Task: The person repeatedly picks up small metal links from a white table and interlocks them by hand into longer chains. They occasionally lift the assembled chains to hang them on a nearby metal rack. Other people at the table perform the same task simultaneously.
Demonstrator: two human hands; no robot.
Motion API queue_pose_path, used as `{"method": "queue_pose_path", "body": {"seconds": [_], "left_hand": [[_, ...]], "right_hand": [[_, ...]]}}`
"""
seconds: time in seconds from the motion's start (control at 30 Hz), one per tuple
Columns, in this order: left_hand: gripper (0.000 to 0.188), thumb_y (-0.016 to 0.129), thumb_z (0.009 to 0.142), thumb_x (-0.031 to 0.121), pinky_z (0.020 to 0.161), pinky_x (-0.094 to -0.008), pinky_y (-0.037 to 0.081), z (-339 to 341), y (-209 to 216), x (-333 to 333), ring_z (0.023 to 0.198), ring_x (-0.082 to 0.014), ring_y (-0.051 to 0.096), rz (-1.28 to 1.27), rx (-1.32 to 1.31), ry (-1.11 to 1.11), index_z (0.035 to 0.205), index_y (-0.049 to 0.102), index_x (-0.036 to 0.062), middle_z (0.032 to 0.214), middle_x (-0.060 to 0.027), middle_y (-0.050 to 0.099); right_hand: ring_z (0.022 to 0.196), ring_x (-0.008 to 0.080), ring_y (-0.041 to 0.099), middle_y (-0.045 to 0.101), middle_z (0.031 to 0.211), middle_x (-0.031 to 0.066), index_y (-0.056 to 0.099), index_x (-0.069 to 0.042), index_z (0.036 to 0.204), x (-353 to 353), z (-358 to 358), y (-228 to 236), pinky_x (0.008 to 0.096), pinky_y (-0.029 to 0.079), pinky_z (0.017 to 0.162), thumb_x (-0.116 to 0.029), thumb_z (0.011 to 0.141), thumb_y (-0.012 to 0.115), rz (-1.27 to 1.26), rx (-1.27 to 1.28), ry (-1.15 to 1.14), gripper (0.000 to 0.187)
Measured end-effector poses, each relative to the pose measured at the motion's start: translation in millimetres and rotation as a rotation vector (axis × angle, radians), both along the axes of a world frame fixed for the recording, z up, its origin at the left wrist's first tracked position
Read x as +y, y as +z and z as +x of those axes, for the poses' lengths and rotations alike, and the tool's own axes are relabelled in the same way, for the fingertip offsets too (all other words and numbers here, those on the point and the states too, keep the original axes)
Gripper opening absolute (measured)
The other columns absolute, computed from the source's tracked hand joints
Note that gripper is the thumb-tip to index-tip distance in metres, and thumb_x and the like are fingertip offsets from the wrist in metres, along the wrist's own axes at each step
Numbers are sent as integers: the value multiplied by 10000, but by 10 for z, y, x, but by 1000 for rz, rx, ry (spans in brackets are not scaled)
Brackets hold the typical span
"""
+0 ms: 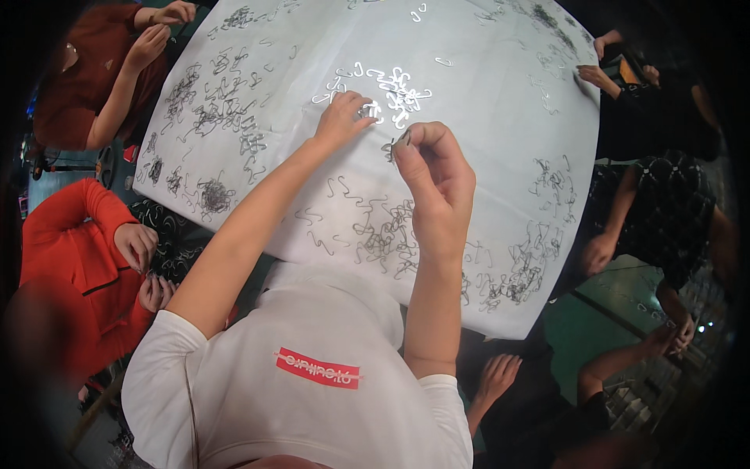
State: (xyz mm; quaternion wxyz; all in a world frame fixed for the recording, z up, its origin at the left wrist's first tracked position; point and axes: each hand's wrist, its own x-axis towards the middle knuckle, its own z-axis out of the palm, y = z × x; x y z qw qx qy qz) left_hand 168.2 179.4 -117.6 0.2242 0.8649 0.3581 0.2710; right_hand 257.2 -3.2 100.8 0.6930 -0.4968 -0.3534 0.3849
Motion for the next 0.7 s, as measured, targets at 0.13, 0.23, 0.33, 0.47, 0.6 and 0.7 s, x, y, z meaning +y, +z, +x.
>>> {"method": "queue_pose_path", "body": {"seconds": [0.13, 0.23, 0.33, 0.47, 0.6, 0.7], "left_hand": [[313, 708, 788, 242, 861, -373, 482, 117, -98, 21, 1018, -266, 557, 46, 95, -32, 1056, 662, 88, 1080, -68, 594], [246, 669, 804, 166, 869, -367, 486, 101, -76, 39, 1018, -247, 551, 71, 99, -108, 1040, 653, 98, 1073, -51, 583], [206, 632, 805, 104, 871, -365, 490, 68, -10, 130, 1021, -232, 545, 92, 179, -191, 1011, 643, 108, 1036, -37, 586], [147, 612, 810, 94, 858, -363, 491, 72, 73, 270, 1045, -225, 535, -15, 416, -239, 956, 627, 97, 993, -38, 599], [140, 647, 799, 125, 790, -361, 510, -5, 100, 254, 980, -229, 563, 229, 413, -214, 932, 620, 91, 979, -37, 609], [194, 656, 803, 113, 755, -347, 509, -64, 218, 168, 897, -233, 599, 131, 205, -120, 994, 639, 82, 934, -53, 631]], "right_hand": [[807, 65, 487, 532, 885, -12, 565, -17, 940, -36, 90, -26, 195, 394, 747, -52, 891, 615, 7, -3, -56, 78], [814, 65, 490, 532, 890, -11, 568, -14, 941, -64, 133, -40, 196, 396, 754, -53, 889, 617, 27, 2, -62, 82], [822, 68, 496, 537, 900, -8, 571, -11, 942, -90, 135, -44, 203, 402, 768, -55, 885, 622, 14, 10, -81, 88], [827, 73, 500, 548, 903, -5, 573, -7, 945, -115, 88, -40, 210, 407, 778, -62, 882, 625, 3, -5, -79, 98], [831, 75, 503, 554, 890, -5, 577, -8, 949, -119, 49, -40, 209, 407, 779, -81, 882, 632, 8, -18, -87, 113], [832, 73, 505, 558, 884, -9, 584, -13, 951, -134, 25, -55, 207, 405, 773, -94, 882, 640, 1, -37, -94, 121]]}}
